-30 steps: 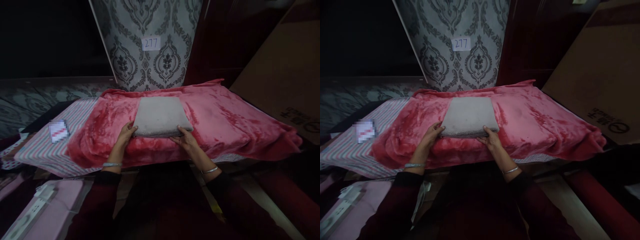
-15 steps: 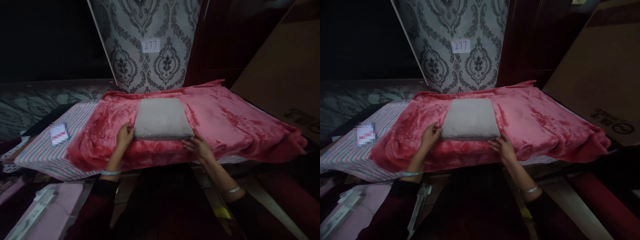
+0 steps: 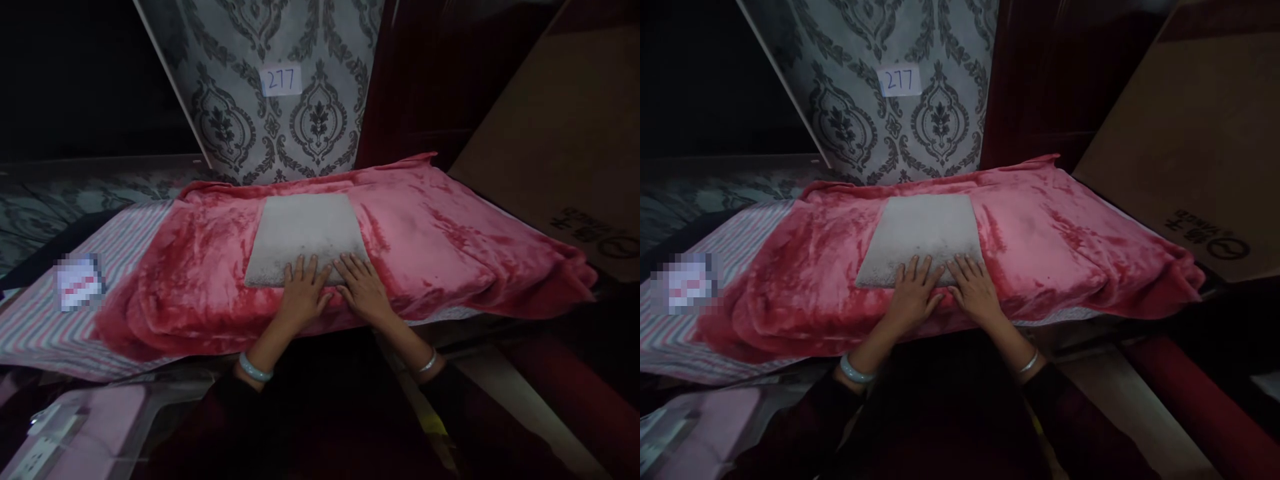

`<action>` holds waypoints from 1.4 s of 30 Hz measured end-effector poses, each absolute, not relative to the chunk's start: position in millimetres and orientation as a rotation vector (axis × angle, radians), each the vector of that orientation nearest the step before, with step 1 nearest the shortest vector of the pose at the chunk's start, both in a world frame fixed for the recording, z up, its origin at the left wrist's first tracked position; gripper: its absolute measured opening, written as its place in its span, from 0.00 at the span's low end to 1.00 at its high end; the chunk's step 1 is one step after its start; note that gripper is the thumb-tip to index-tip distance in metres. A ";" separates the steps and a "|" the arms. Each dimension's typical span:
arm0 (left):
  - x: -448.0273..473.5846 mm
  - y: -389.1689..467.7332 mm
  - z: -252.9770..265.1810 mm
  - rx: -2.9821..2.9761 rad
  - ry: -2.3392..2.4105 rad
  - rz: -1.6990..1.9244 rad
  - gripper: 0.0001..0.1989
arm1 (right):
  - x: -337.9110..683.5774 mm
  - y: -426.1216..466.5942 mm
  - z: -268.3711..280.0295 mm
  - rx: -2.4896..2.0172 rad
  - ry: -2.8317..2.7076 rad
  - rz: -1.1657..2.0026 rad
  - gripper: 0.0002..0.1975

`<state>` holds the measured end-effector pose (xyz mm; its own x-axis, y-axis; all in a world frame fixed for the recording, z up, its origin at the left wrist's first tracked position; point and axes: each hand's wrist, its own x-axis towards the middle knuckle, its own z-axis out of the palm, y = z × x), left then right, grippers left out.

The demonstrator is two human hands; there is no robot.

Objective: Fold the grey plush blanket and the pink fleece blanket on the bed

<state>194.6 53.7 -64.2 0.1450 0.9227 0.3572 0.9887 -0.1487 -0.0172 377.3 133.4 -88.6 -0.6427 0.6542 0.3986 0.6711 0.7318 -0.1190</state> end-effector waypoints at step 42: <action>179.3 19.4 -82.0 -2.031 -1.906 -0.571 0.29 | 352.2 155.4 -39.6 -0.824 -2.785 0.245 0.30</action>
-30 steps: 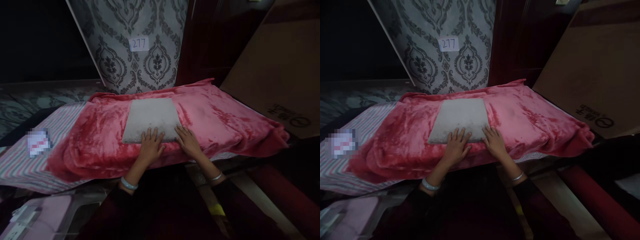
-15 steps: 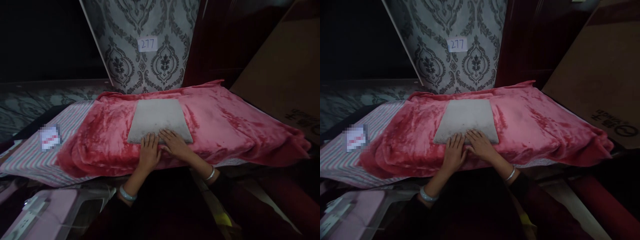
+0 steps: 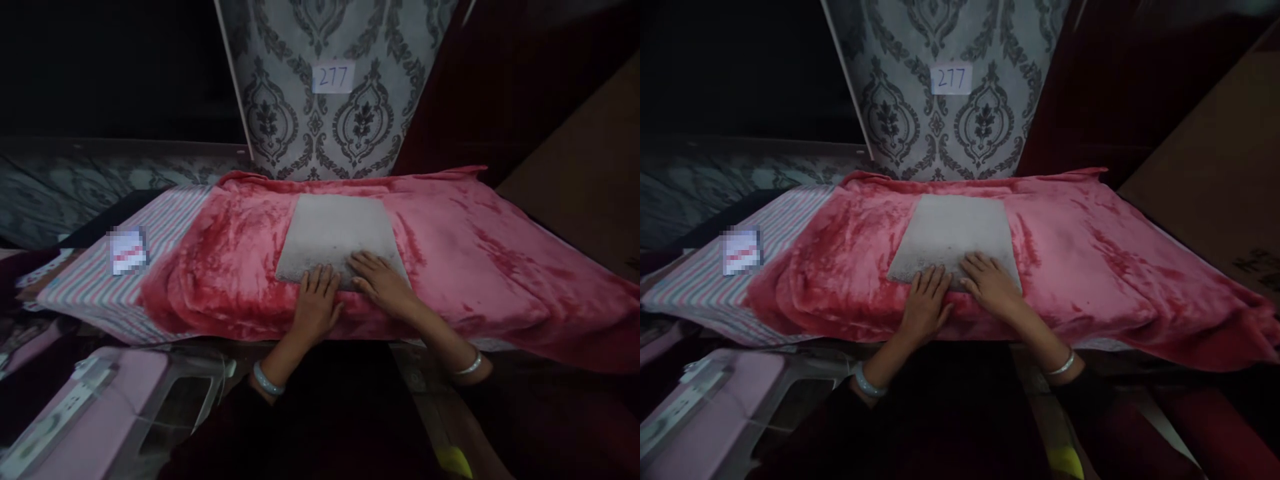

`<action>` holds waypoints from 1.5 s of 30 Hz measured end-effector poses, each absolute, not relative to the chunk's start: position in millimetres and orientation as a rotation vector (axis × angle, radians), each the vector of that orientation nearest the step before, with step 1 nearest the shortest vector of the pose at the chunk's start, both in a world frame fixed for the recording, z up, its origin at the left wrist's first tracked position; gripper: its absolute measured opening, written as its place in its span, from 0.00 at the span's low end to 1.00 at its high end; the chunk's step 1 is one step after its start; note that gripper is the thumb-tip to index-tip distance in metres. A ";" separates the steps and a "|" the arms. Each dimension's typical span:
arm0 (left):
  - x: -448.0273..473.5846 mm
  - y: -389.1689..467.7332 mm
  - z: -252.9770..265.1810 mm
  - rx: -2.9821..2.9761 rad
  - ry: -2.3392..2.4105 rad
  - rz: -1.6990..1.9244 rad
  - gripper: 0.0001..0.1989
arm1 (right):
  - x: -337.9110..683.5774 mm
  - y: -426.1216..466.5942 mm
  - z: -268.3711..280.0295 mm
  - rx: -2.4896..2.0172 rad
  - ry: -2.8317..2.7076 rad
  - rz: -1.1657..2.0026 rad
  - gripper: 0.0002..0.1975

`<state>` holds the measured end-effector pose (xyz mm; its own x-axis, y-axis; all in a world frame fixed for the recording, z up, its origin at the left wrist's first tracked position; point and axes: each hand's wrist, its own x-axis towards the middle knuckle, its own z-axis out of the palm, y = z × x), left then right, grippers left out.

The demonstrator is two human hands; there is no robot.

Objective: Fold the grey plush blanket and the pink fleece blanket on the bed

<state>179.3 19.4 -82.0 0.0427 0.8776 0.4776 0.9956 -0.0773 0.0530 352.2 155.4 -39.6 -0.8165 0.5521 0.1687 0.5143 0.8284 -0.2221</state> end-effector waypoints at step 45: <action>178.7 39.2 -90.3 -1.861 -1.759 -0.815 0.22 | 310.4 196.3 -34.8 -0.337 -3.080 0.262 0.26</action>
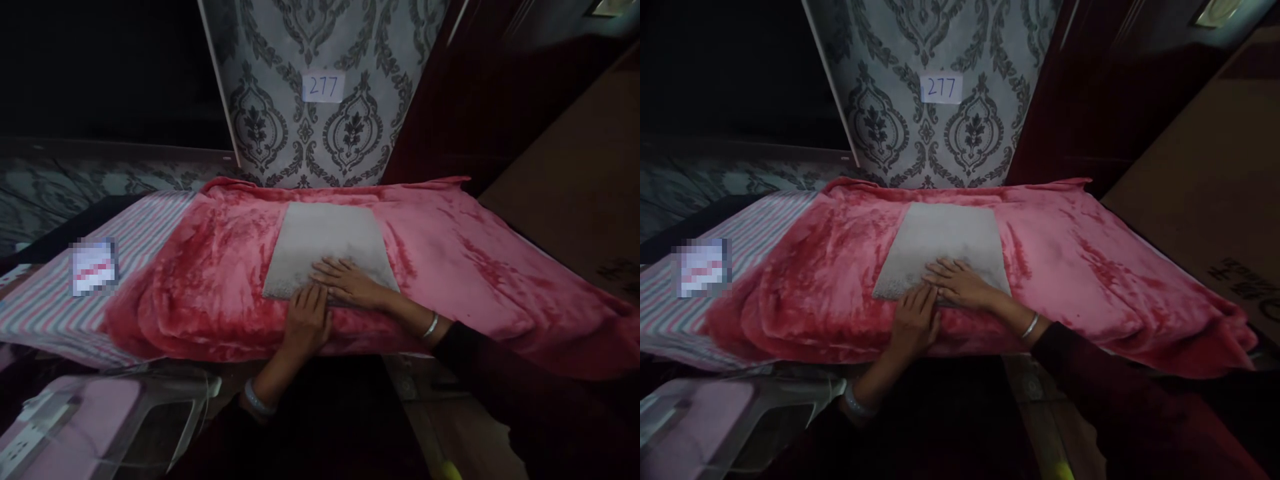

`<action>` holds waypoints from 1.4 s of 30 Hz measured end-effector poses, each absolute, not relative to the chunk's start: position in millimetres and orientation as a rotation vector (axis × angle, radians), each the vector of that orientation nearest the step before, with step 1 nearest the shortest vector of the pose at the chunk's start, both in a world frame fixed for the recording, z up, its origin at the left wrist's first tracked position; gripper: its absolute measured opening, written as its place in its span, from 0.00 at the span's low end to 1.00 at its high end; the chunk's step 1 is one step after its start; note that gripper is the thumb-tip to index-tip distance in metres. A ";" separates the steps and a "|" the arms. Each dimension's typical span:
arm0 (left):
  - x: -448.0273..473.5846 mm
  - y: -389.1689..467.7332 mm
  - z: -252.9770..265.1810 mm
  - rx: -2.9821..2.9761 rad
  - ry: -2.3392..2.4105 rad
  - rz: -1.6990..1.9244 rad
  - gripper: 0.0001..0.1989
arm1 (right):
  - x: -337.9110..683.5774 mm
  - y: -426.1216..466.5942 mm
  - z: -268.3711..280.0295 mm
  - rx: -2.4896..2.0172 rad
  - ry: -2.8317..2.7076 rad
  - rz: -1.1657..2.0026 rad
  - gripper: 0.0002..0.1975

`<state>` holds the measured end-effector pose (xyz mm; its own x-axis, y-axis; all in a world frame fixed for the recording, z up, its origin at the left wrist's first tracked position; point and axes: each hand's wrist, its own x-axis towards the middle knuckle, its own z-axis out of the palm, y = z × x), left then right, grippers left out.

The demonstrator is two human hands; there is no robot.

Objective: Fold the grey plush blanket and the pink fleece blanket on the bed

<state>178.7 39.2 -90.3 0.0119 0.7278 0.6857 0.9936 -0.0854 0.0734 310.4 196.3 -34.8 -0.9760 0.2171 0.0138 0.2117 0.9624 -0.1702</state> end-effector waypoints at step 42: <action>219.4 63.8 -94.8 -1.909 -1.550 -0.866 0.20 | 319.5 342.2 -28.6 -1.356 -2.738 0.297 0.30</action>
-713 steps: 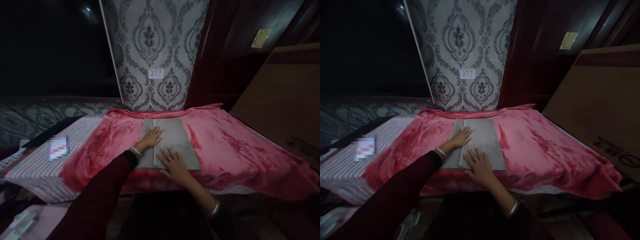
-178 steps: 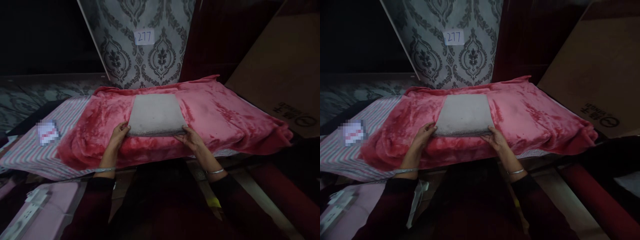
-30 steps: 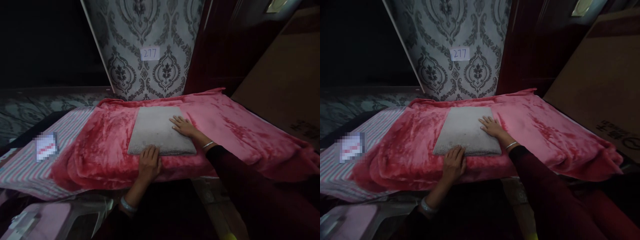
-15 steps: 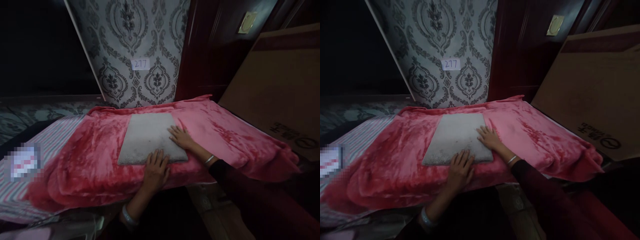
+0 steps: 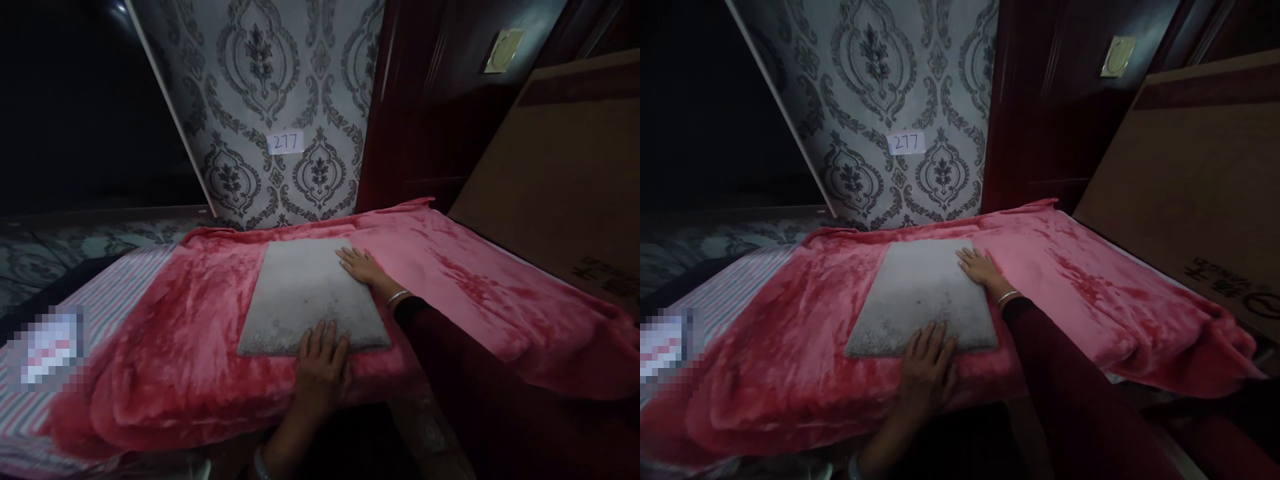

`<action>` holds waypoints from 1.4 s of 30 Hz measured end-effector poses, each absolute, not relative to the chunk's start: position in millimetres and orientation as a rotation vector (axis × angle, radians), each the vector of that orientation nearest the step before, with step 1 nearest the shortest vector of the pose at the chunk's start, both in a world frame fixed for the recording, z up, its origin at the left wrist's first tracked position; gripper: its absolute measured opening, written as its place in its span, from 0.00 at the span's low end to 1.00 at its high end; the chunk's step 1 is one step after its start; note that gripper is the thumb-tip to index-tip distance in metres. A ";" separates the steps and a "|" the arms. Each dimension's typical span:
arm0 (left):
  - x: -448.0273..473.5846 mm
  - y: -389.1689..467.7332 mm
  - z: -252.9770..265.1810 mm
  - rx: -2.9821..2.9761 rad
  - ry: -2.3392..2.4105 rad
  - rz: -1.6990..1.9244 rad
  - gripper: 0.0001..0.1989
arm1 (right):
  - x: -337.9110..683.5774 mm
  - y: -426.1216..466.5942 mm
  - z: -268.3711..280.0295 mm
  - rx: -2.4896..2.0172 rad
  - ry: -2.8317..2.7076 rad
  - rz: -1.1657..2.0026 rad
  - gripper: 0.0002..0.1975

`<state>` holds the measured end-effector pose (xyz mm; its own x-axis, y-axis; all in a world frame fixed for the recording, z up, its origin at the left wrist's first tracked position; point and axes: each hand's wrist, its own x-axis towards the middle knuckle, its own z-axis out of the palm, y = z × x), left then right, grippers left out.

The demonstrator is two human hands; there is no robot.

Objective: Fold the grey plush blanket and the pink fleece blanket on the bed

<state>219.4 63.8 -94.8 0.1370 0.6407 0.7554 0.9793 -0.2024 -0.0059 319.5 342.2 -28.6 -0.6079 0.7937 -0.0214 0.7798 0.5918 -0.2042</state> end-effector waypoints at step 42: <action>188.3 48.5 -91.0 -1.875 -1.716 -0.894 0.23 | 206.0 294.6 -24.4 -0.461 -3.108 0.234 0.32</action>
<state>188.3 48.5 -91.0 0.0195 0.6996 0.7143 0.9863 -0.1304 0.1007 206.0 294.6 -24.4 -0.9571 0.2883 -0.0308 0.2896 0.9461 -0.1452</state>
